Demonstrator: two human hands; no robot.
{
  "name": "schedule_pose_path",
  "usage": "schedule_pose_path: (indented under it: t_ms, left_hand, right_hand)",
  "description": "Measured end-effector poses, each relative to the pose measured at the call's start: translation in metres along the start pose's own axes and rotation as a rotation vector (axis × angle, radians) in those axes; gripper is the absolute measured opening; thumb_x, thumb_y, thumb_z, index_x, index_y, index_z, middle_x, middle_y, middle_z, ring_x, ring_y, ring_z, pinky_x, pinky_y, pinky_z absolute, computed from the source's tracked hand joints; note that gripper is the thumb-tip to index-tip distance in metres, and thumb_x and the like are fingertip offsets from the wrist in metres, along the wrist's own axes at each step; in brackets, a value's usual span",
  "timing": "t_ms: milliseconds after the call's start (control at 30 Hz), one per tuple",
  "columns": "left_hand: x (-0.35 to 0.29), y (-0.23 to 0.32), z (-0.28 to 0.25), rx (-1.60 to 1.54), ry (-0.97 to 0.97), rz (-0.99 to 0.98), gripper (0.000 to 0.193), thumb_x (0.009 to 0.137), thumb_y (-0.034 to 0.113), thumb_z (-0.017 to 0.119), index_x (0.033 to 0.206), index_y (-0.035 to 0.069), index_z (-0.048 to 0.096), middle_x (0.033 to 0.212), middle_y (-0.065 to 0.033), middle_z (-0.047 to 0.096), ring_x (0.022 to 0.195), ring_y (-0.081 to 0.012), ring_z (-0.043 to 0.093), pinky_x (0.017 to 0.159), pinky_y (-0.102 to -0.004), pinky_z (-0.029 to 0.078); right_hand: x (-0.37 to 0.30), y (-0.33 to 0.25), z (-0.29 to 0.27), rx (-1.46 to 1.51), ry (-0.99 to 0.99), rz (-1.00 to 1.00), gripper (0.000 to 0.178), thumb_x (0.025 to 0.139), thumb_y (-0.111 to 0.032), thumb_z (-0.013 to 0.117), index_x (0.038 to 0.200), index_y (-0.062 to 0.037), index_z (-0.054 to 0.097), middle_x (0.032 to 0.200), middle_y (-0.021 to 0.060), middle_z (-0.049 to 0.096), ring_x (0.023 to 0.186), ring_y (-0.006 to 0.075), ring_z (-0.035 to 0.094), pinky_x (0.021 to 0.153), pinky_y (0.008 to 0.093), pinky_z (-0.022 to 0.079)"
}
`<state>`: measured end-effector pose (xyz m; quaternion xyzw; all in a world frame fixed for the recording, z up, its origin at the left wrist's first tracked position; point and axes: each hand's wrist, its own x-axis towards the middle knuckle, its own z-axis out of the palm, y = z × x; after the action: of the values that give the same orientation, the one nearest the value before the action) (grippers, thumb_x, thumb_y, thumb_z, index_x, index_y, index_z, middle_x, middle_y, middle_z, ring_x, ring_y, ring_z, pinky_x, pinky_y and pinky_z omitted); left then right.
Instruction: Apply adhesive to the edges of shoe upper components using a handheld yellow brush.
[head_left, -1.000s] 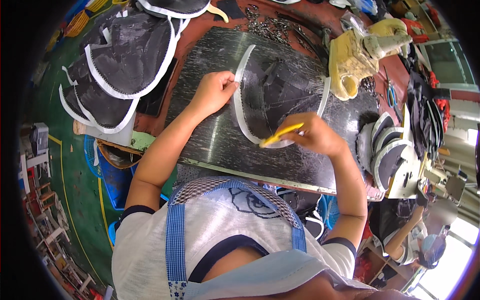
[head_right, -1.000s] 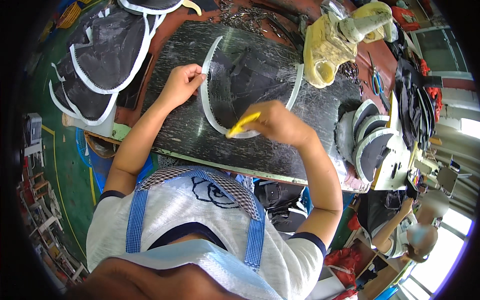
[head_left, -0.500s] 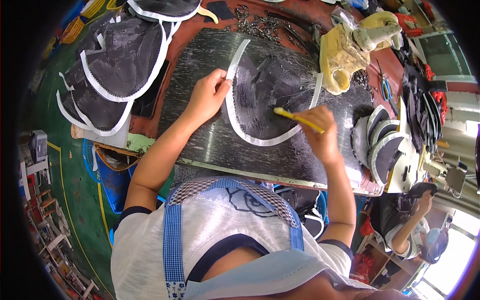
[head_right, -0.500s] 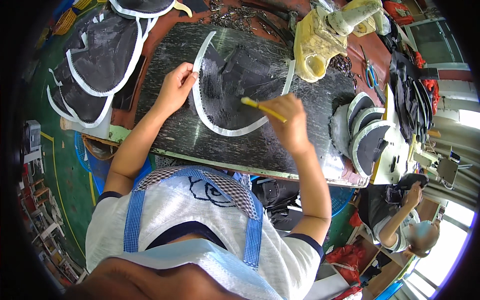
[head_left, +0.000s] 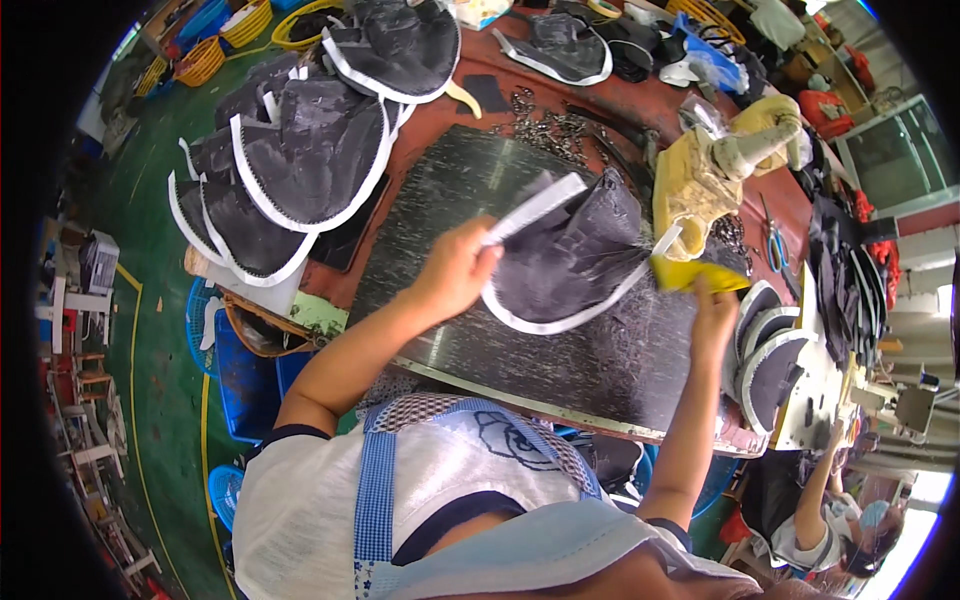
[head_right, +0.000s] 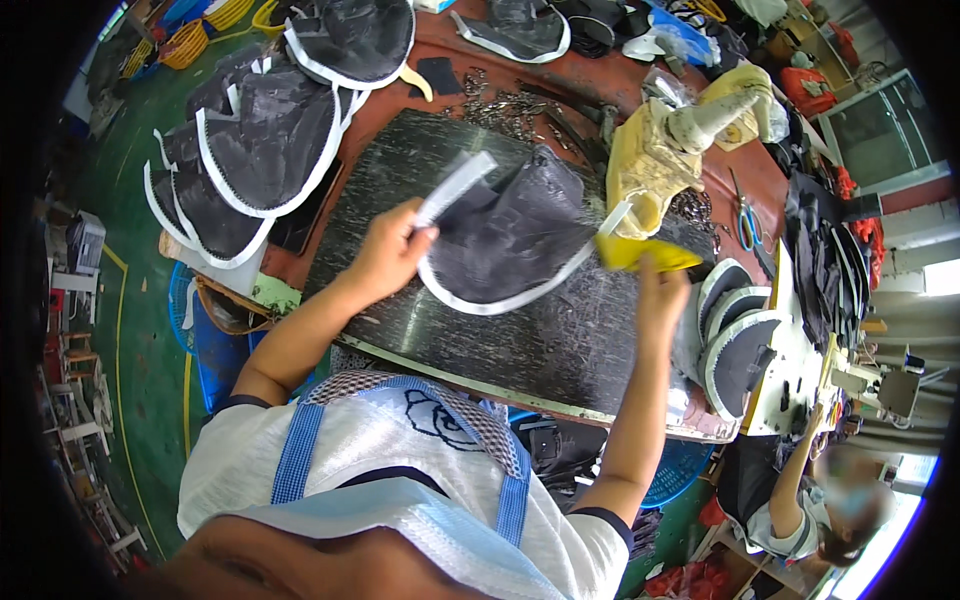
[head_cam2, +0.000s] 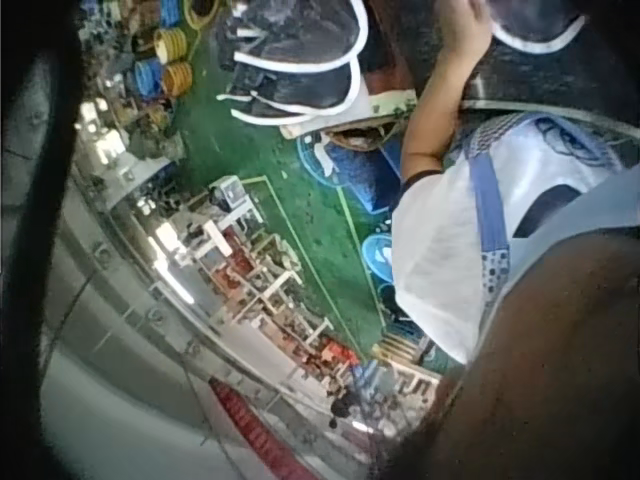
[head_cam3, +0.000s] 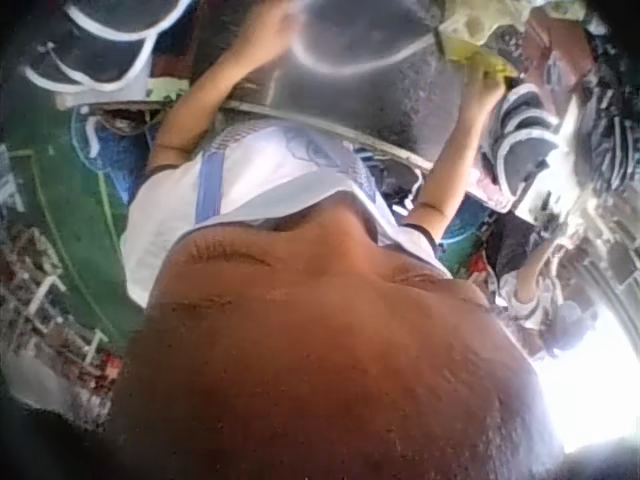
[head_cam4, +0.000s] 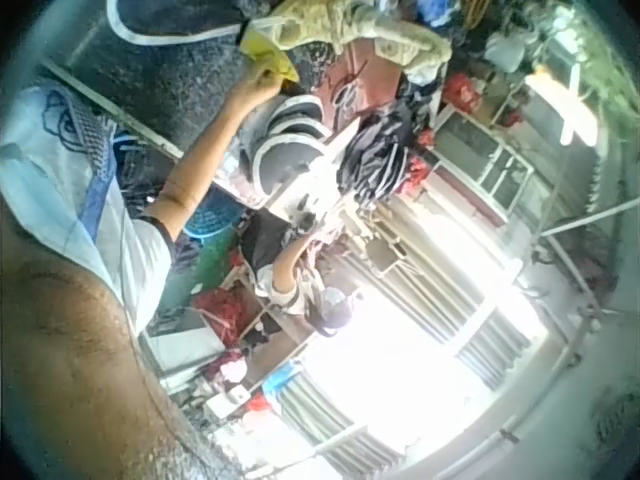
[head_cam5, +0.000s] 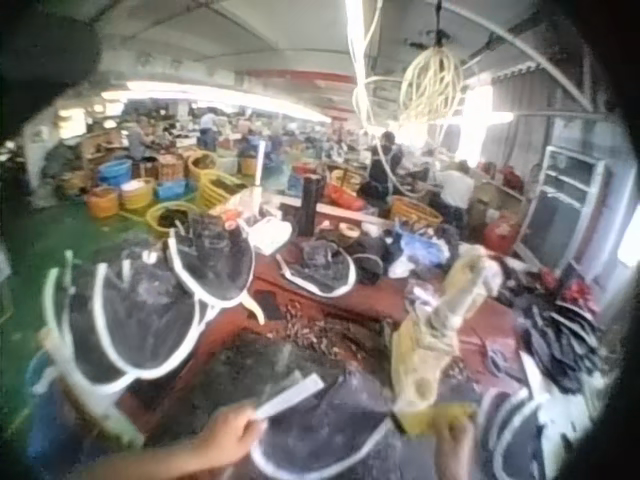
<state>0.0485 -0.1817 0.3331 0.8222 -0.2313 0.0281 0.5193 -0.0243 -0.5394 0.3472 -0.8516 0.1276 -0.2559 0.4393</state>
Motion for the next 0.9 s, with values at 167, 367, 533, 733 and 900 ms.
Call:
schedule_pose_path:
  t_ms: [167,367,533,733,900]
  left_hand:
    - [0.037,0.019,-0.054,0.092,0.062,0.411,0.022,0.078,-0.005,0.058,0.100,0.000,0.058,0.096,-0.0172,0.063,0.085,-0.0324,0.065,0.071,-0.0369,0.051]
    - [0.057,0.055,-0.101,0.400,-0.029,0.840,0.013,0.079,0.004,0.062,0.091,0.002,0.059,0.105,-0.0123,0.064,0.096,-0.0314,0.065,0.094,-0.0435,0.053]
    - [0.060,0.090,-0.093,0.504,-0.193,1.087,0.011,0.079,0.005,0.064,0.087,0.001,0.058,0.103,-0.0149,0.064,0.096,-0.0322,0.065,0.092,-0.0468,0.053]
    - [0.048,0.079,-0.098,0.394,-0.371,1.044,0.009,0.080,0.003,0.062,0.081,0.001,0.054,0.103,-0.0181,0.063,0.102,-0.0333,0.063,0.094,-0.0461,0.051]
    - [0.093,0.036,-0.094,-0.612,-0.306,0.089,0.013,0.080,0.001,0.062,0.090,0.003,0.054,0.103,-0.0103,0.063,0.096,-0.0191,0.061,0.085,-0.0305,0.047]
  right_hand:
    - [0.089,0.010,-0.037,-0.522,0.092,-0.241,0.044,0.093,-0.038,0.057,0.077,0.0037,0.062,0.068,0.0156,0.065,0.061,0.0282,0.063,0.057,0.0377,0.045]
    - [0.068,-0.106,-0.026,-0.275,-0.471,-0.188,0.030,0.081,-0.026,0.075,0.090,0.0022,0.070,0.077,0.0090,0.070,0.074,0.0128,0.066,0.066,0.0273,0.049]
    - [0.029,-0.177,0.062,-0.225,-0.556,-0.817,0.048,0.072,-0.022,0.078,0.113,-0.0013,0.063,0.101,0.0185,0.067,0.093,0.0346,0.064,0.084,0.0409,0.050]
    - [0.030,-0.117,0.119,-0.182,-0.523,-0.674,0.029,0.083,-0.012,0.063,0.110,-0.0015,0.056,0.088,0.0158,0.064,0.079,0.0300,0.064,0.067,0.0404,0.049]
    - [0.025,-0.071,0.113,0.249,-0.855,0.070,0.022,0.096,-0.017,0.052,0.115,-0.0058,0.054,0.073,0.0037,0.054,0.065,0.0130,0.055,0.055,0.0322,0.048]
